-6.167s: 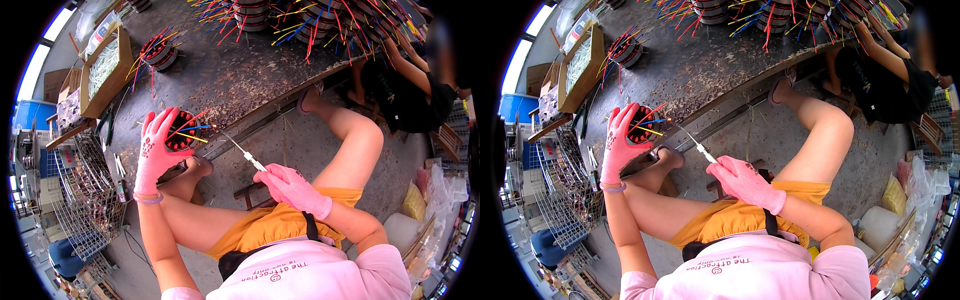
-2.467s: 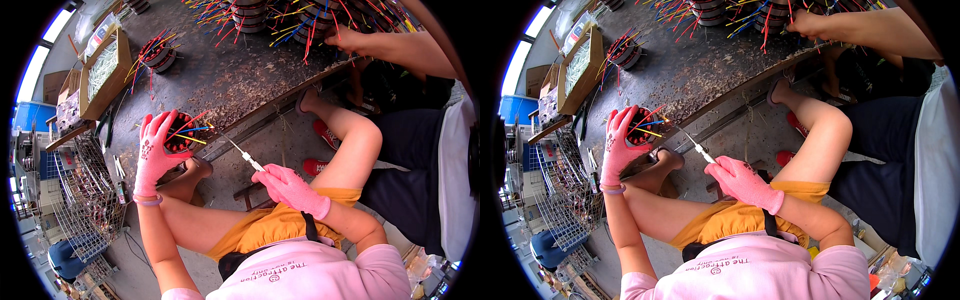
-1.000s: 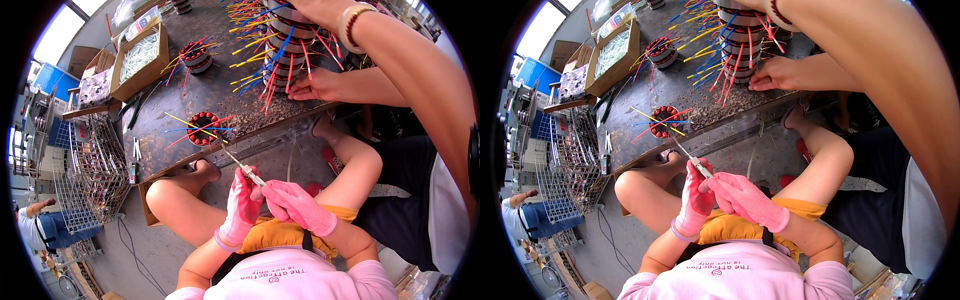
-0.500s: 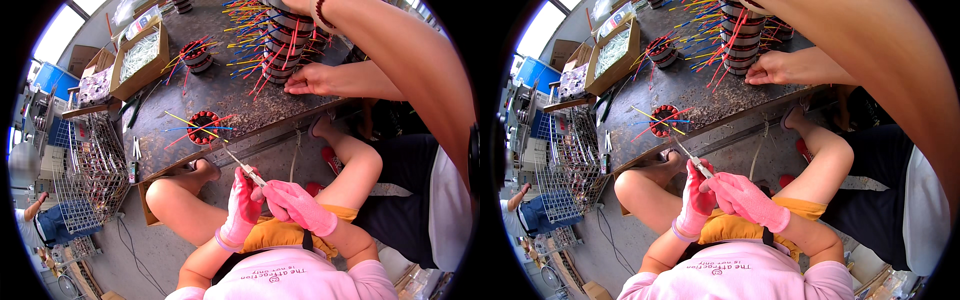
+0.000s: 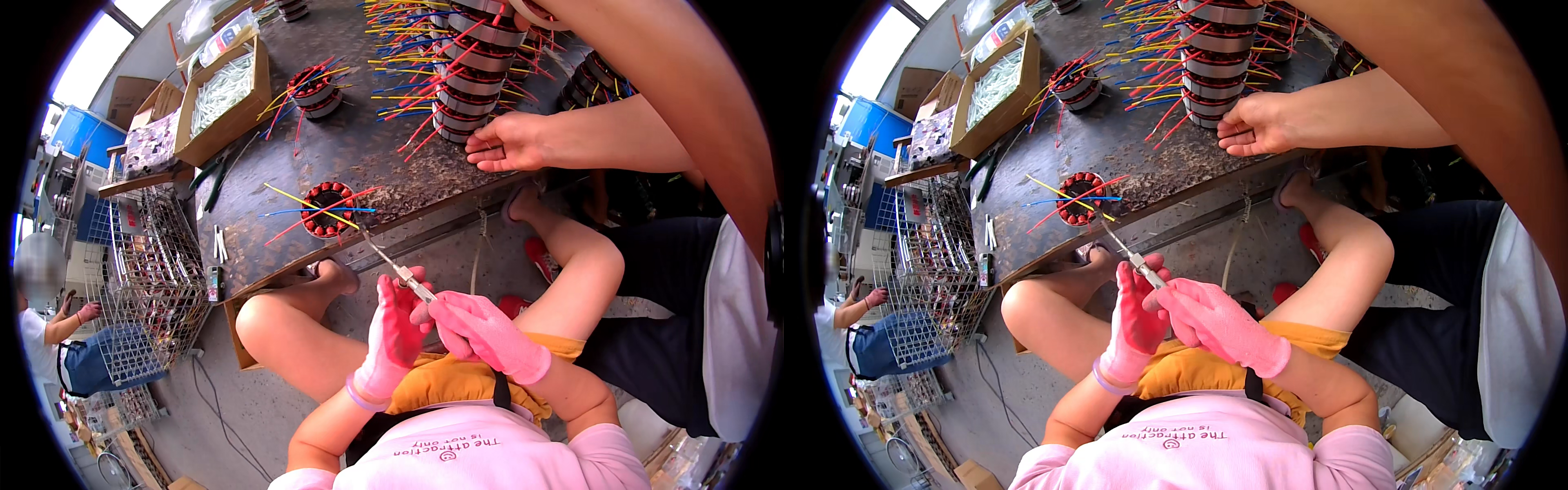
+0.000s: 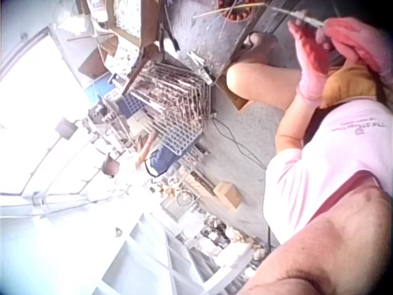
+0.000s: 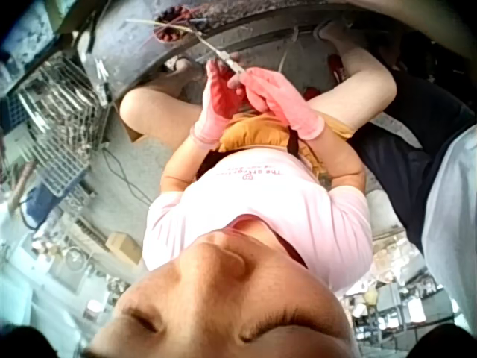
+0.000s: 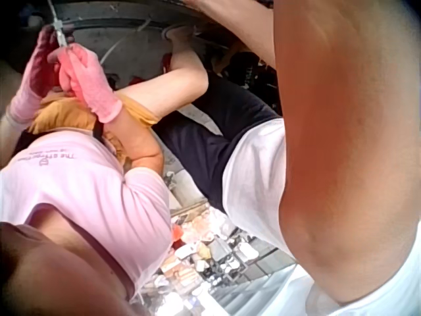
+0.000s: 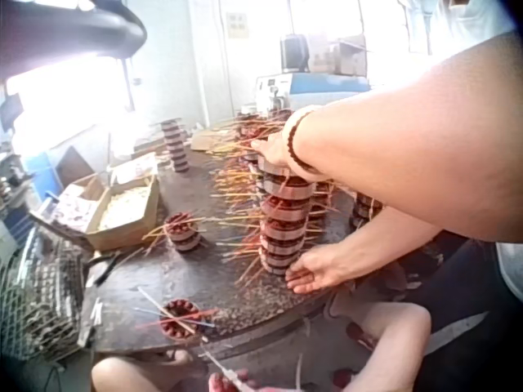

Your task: The person uses a soldering iron to connect wires on electromagnetic coils, handling one coil at a time from a large stack on the table and placing completed ones back.

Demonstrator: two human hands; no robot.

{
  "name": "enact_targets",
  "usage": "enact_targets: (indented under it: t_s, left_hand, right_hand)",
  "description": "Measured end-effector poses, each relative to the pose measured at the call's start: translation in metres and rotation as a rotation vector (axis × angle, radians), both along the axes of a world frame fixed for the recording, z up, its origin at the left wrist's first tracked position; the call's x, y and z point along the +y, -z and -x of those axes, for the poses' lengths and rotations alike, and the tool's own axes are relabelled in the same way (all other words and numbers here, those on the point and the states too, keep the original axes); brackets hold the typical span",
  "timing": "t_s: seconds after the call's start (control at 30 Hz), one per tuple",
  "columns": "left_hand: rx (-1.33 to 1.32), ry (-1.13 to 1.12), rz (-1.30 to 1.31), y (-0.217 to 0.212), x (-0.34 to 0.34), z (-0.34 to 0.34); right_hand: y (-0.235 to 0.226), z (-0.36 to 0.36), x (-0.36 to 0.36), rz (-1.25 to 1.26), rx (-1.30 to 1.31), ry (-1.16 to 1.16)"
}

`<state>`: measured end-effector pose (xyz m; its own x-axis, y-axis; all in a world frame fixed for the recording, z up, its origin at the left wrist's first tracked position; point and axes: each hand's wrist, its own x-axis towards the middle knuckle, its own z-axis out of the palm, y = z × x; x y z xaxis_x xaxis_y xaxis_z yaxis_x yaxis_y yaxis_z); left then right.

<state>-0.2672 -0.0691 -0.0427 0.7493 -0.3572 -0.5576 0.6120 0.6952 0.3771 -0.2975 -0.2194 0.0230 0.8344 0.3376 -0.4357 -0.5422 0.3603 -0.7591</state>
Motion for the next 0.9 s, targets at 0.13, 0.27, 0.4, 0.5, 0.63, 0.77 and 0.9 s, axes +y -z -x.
enact_targets:
  t_s: [0.13,0.27,0.4,0.5,0.63,0.77,0.9]
  left_hand:
    - [-0.443,0.520,-0.358,-0.017,0.080,-0.037]
    - [-1.315,0.412,-1.342,-0.073,0.120,-0.100]
    - [-1.684,0.564,-1.841,-0.069,0.113,-0.150]
    - [-1.639,0.714,-1.909,-0.051,0.105,-0.164]
    - [-1.724,0.704,-1.813,-0.043,0.104,-0.178]
    - [-1.831,0.732,-1.679,-0.041,0.112,-0.183]
    - [-1.755,0.671,-1.733,-0.043,0.108,-0.176]
  right_hand:
    - [0.002,-0.001,-0.013,0.045,0.030,0.026]
    - [0.007,-0.004,-0.016,0.140,0.053,0.049]
    - [0.024,-0.006,-0.016,0.165,0.079,0.091]
    - [0.031,-0.007,-0.014,0.163,0.069,0.120]
    - [0.044,-0.007,-0.013,0.206,0.078,0.136]
    - [0.040,-0.008,-0.011,0.235,0.085,0.100]
    - [0.041,-0.009,-0.010,0.297,0.083,0.056]
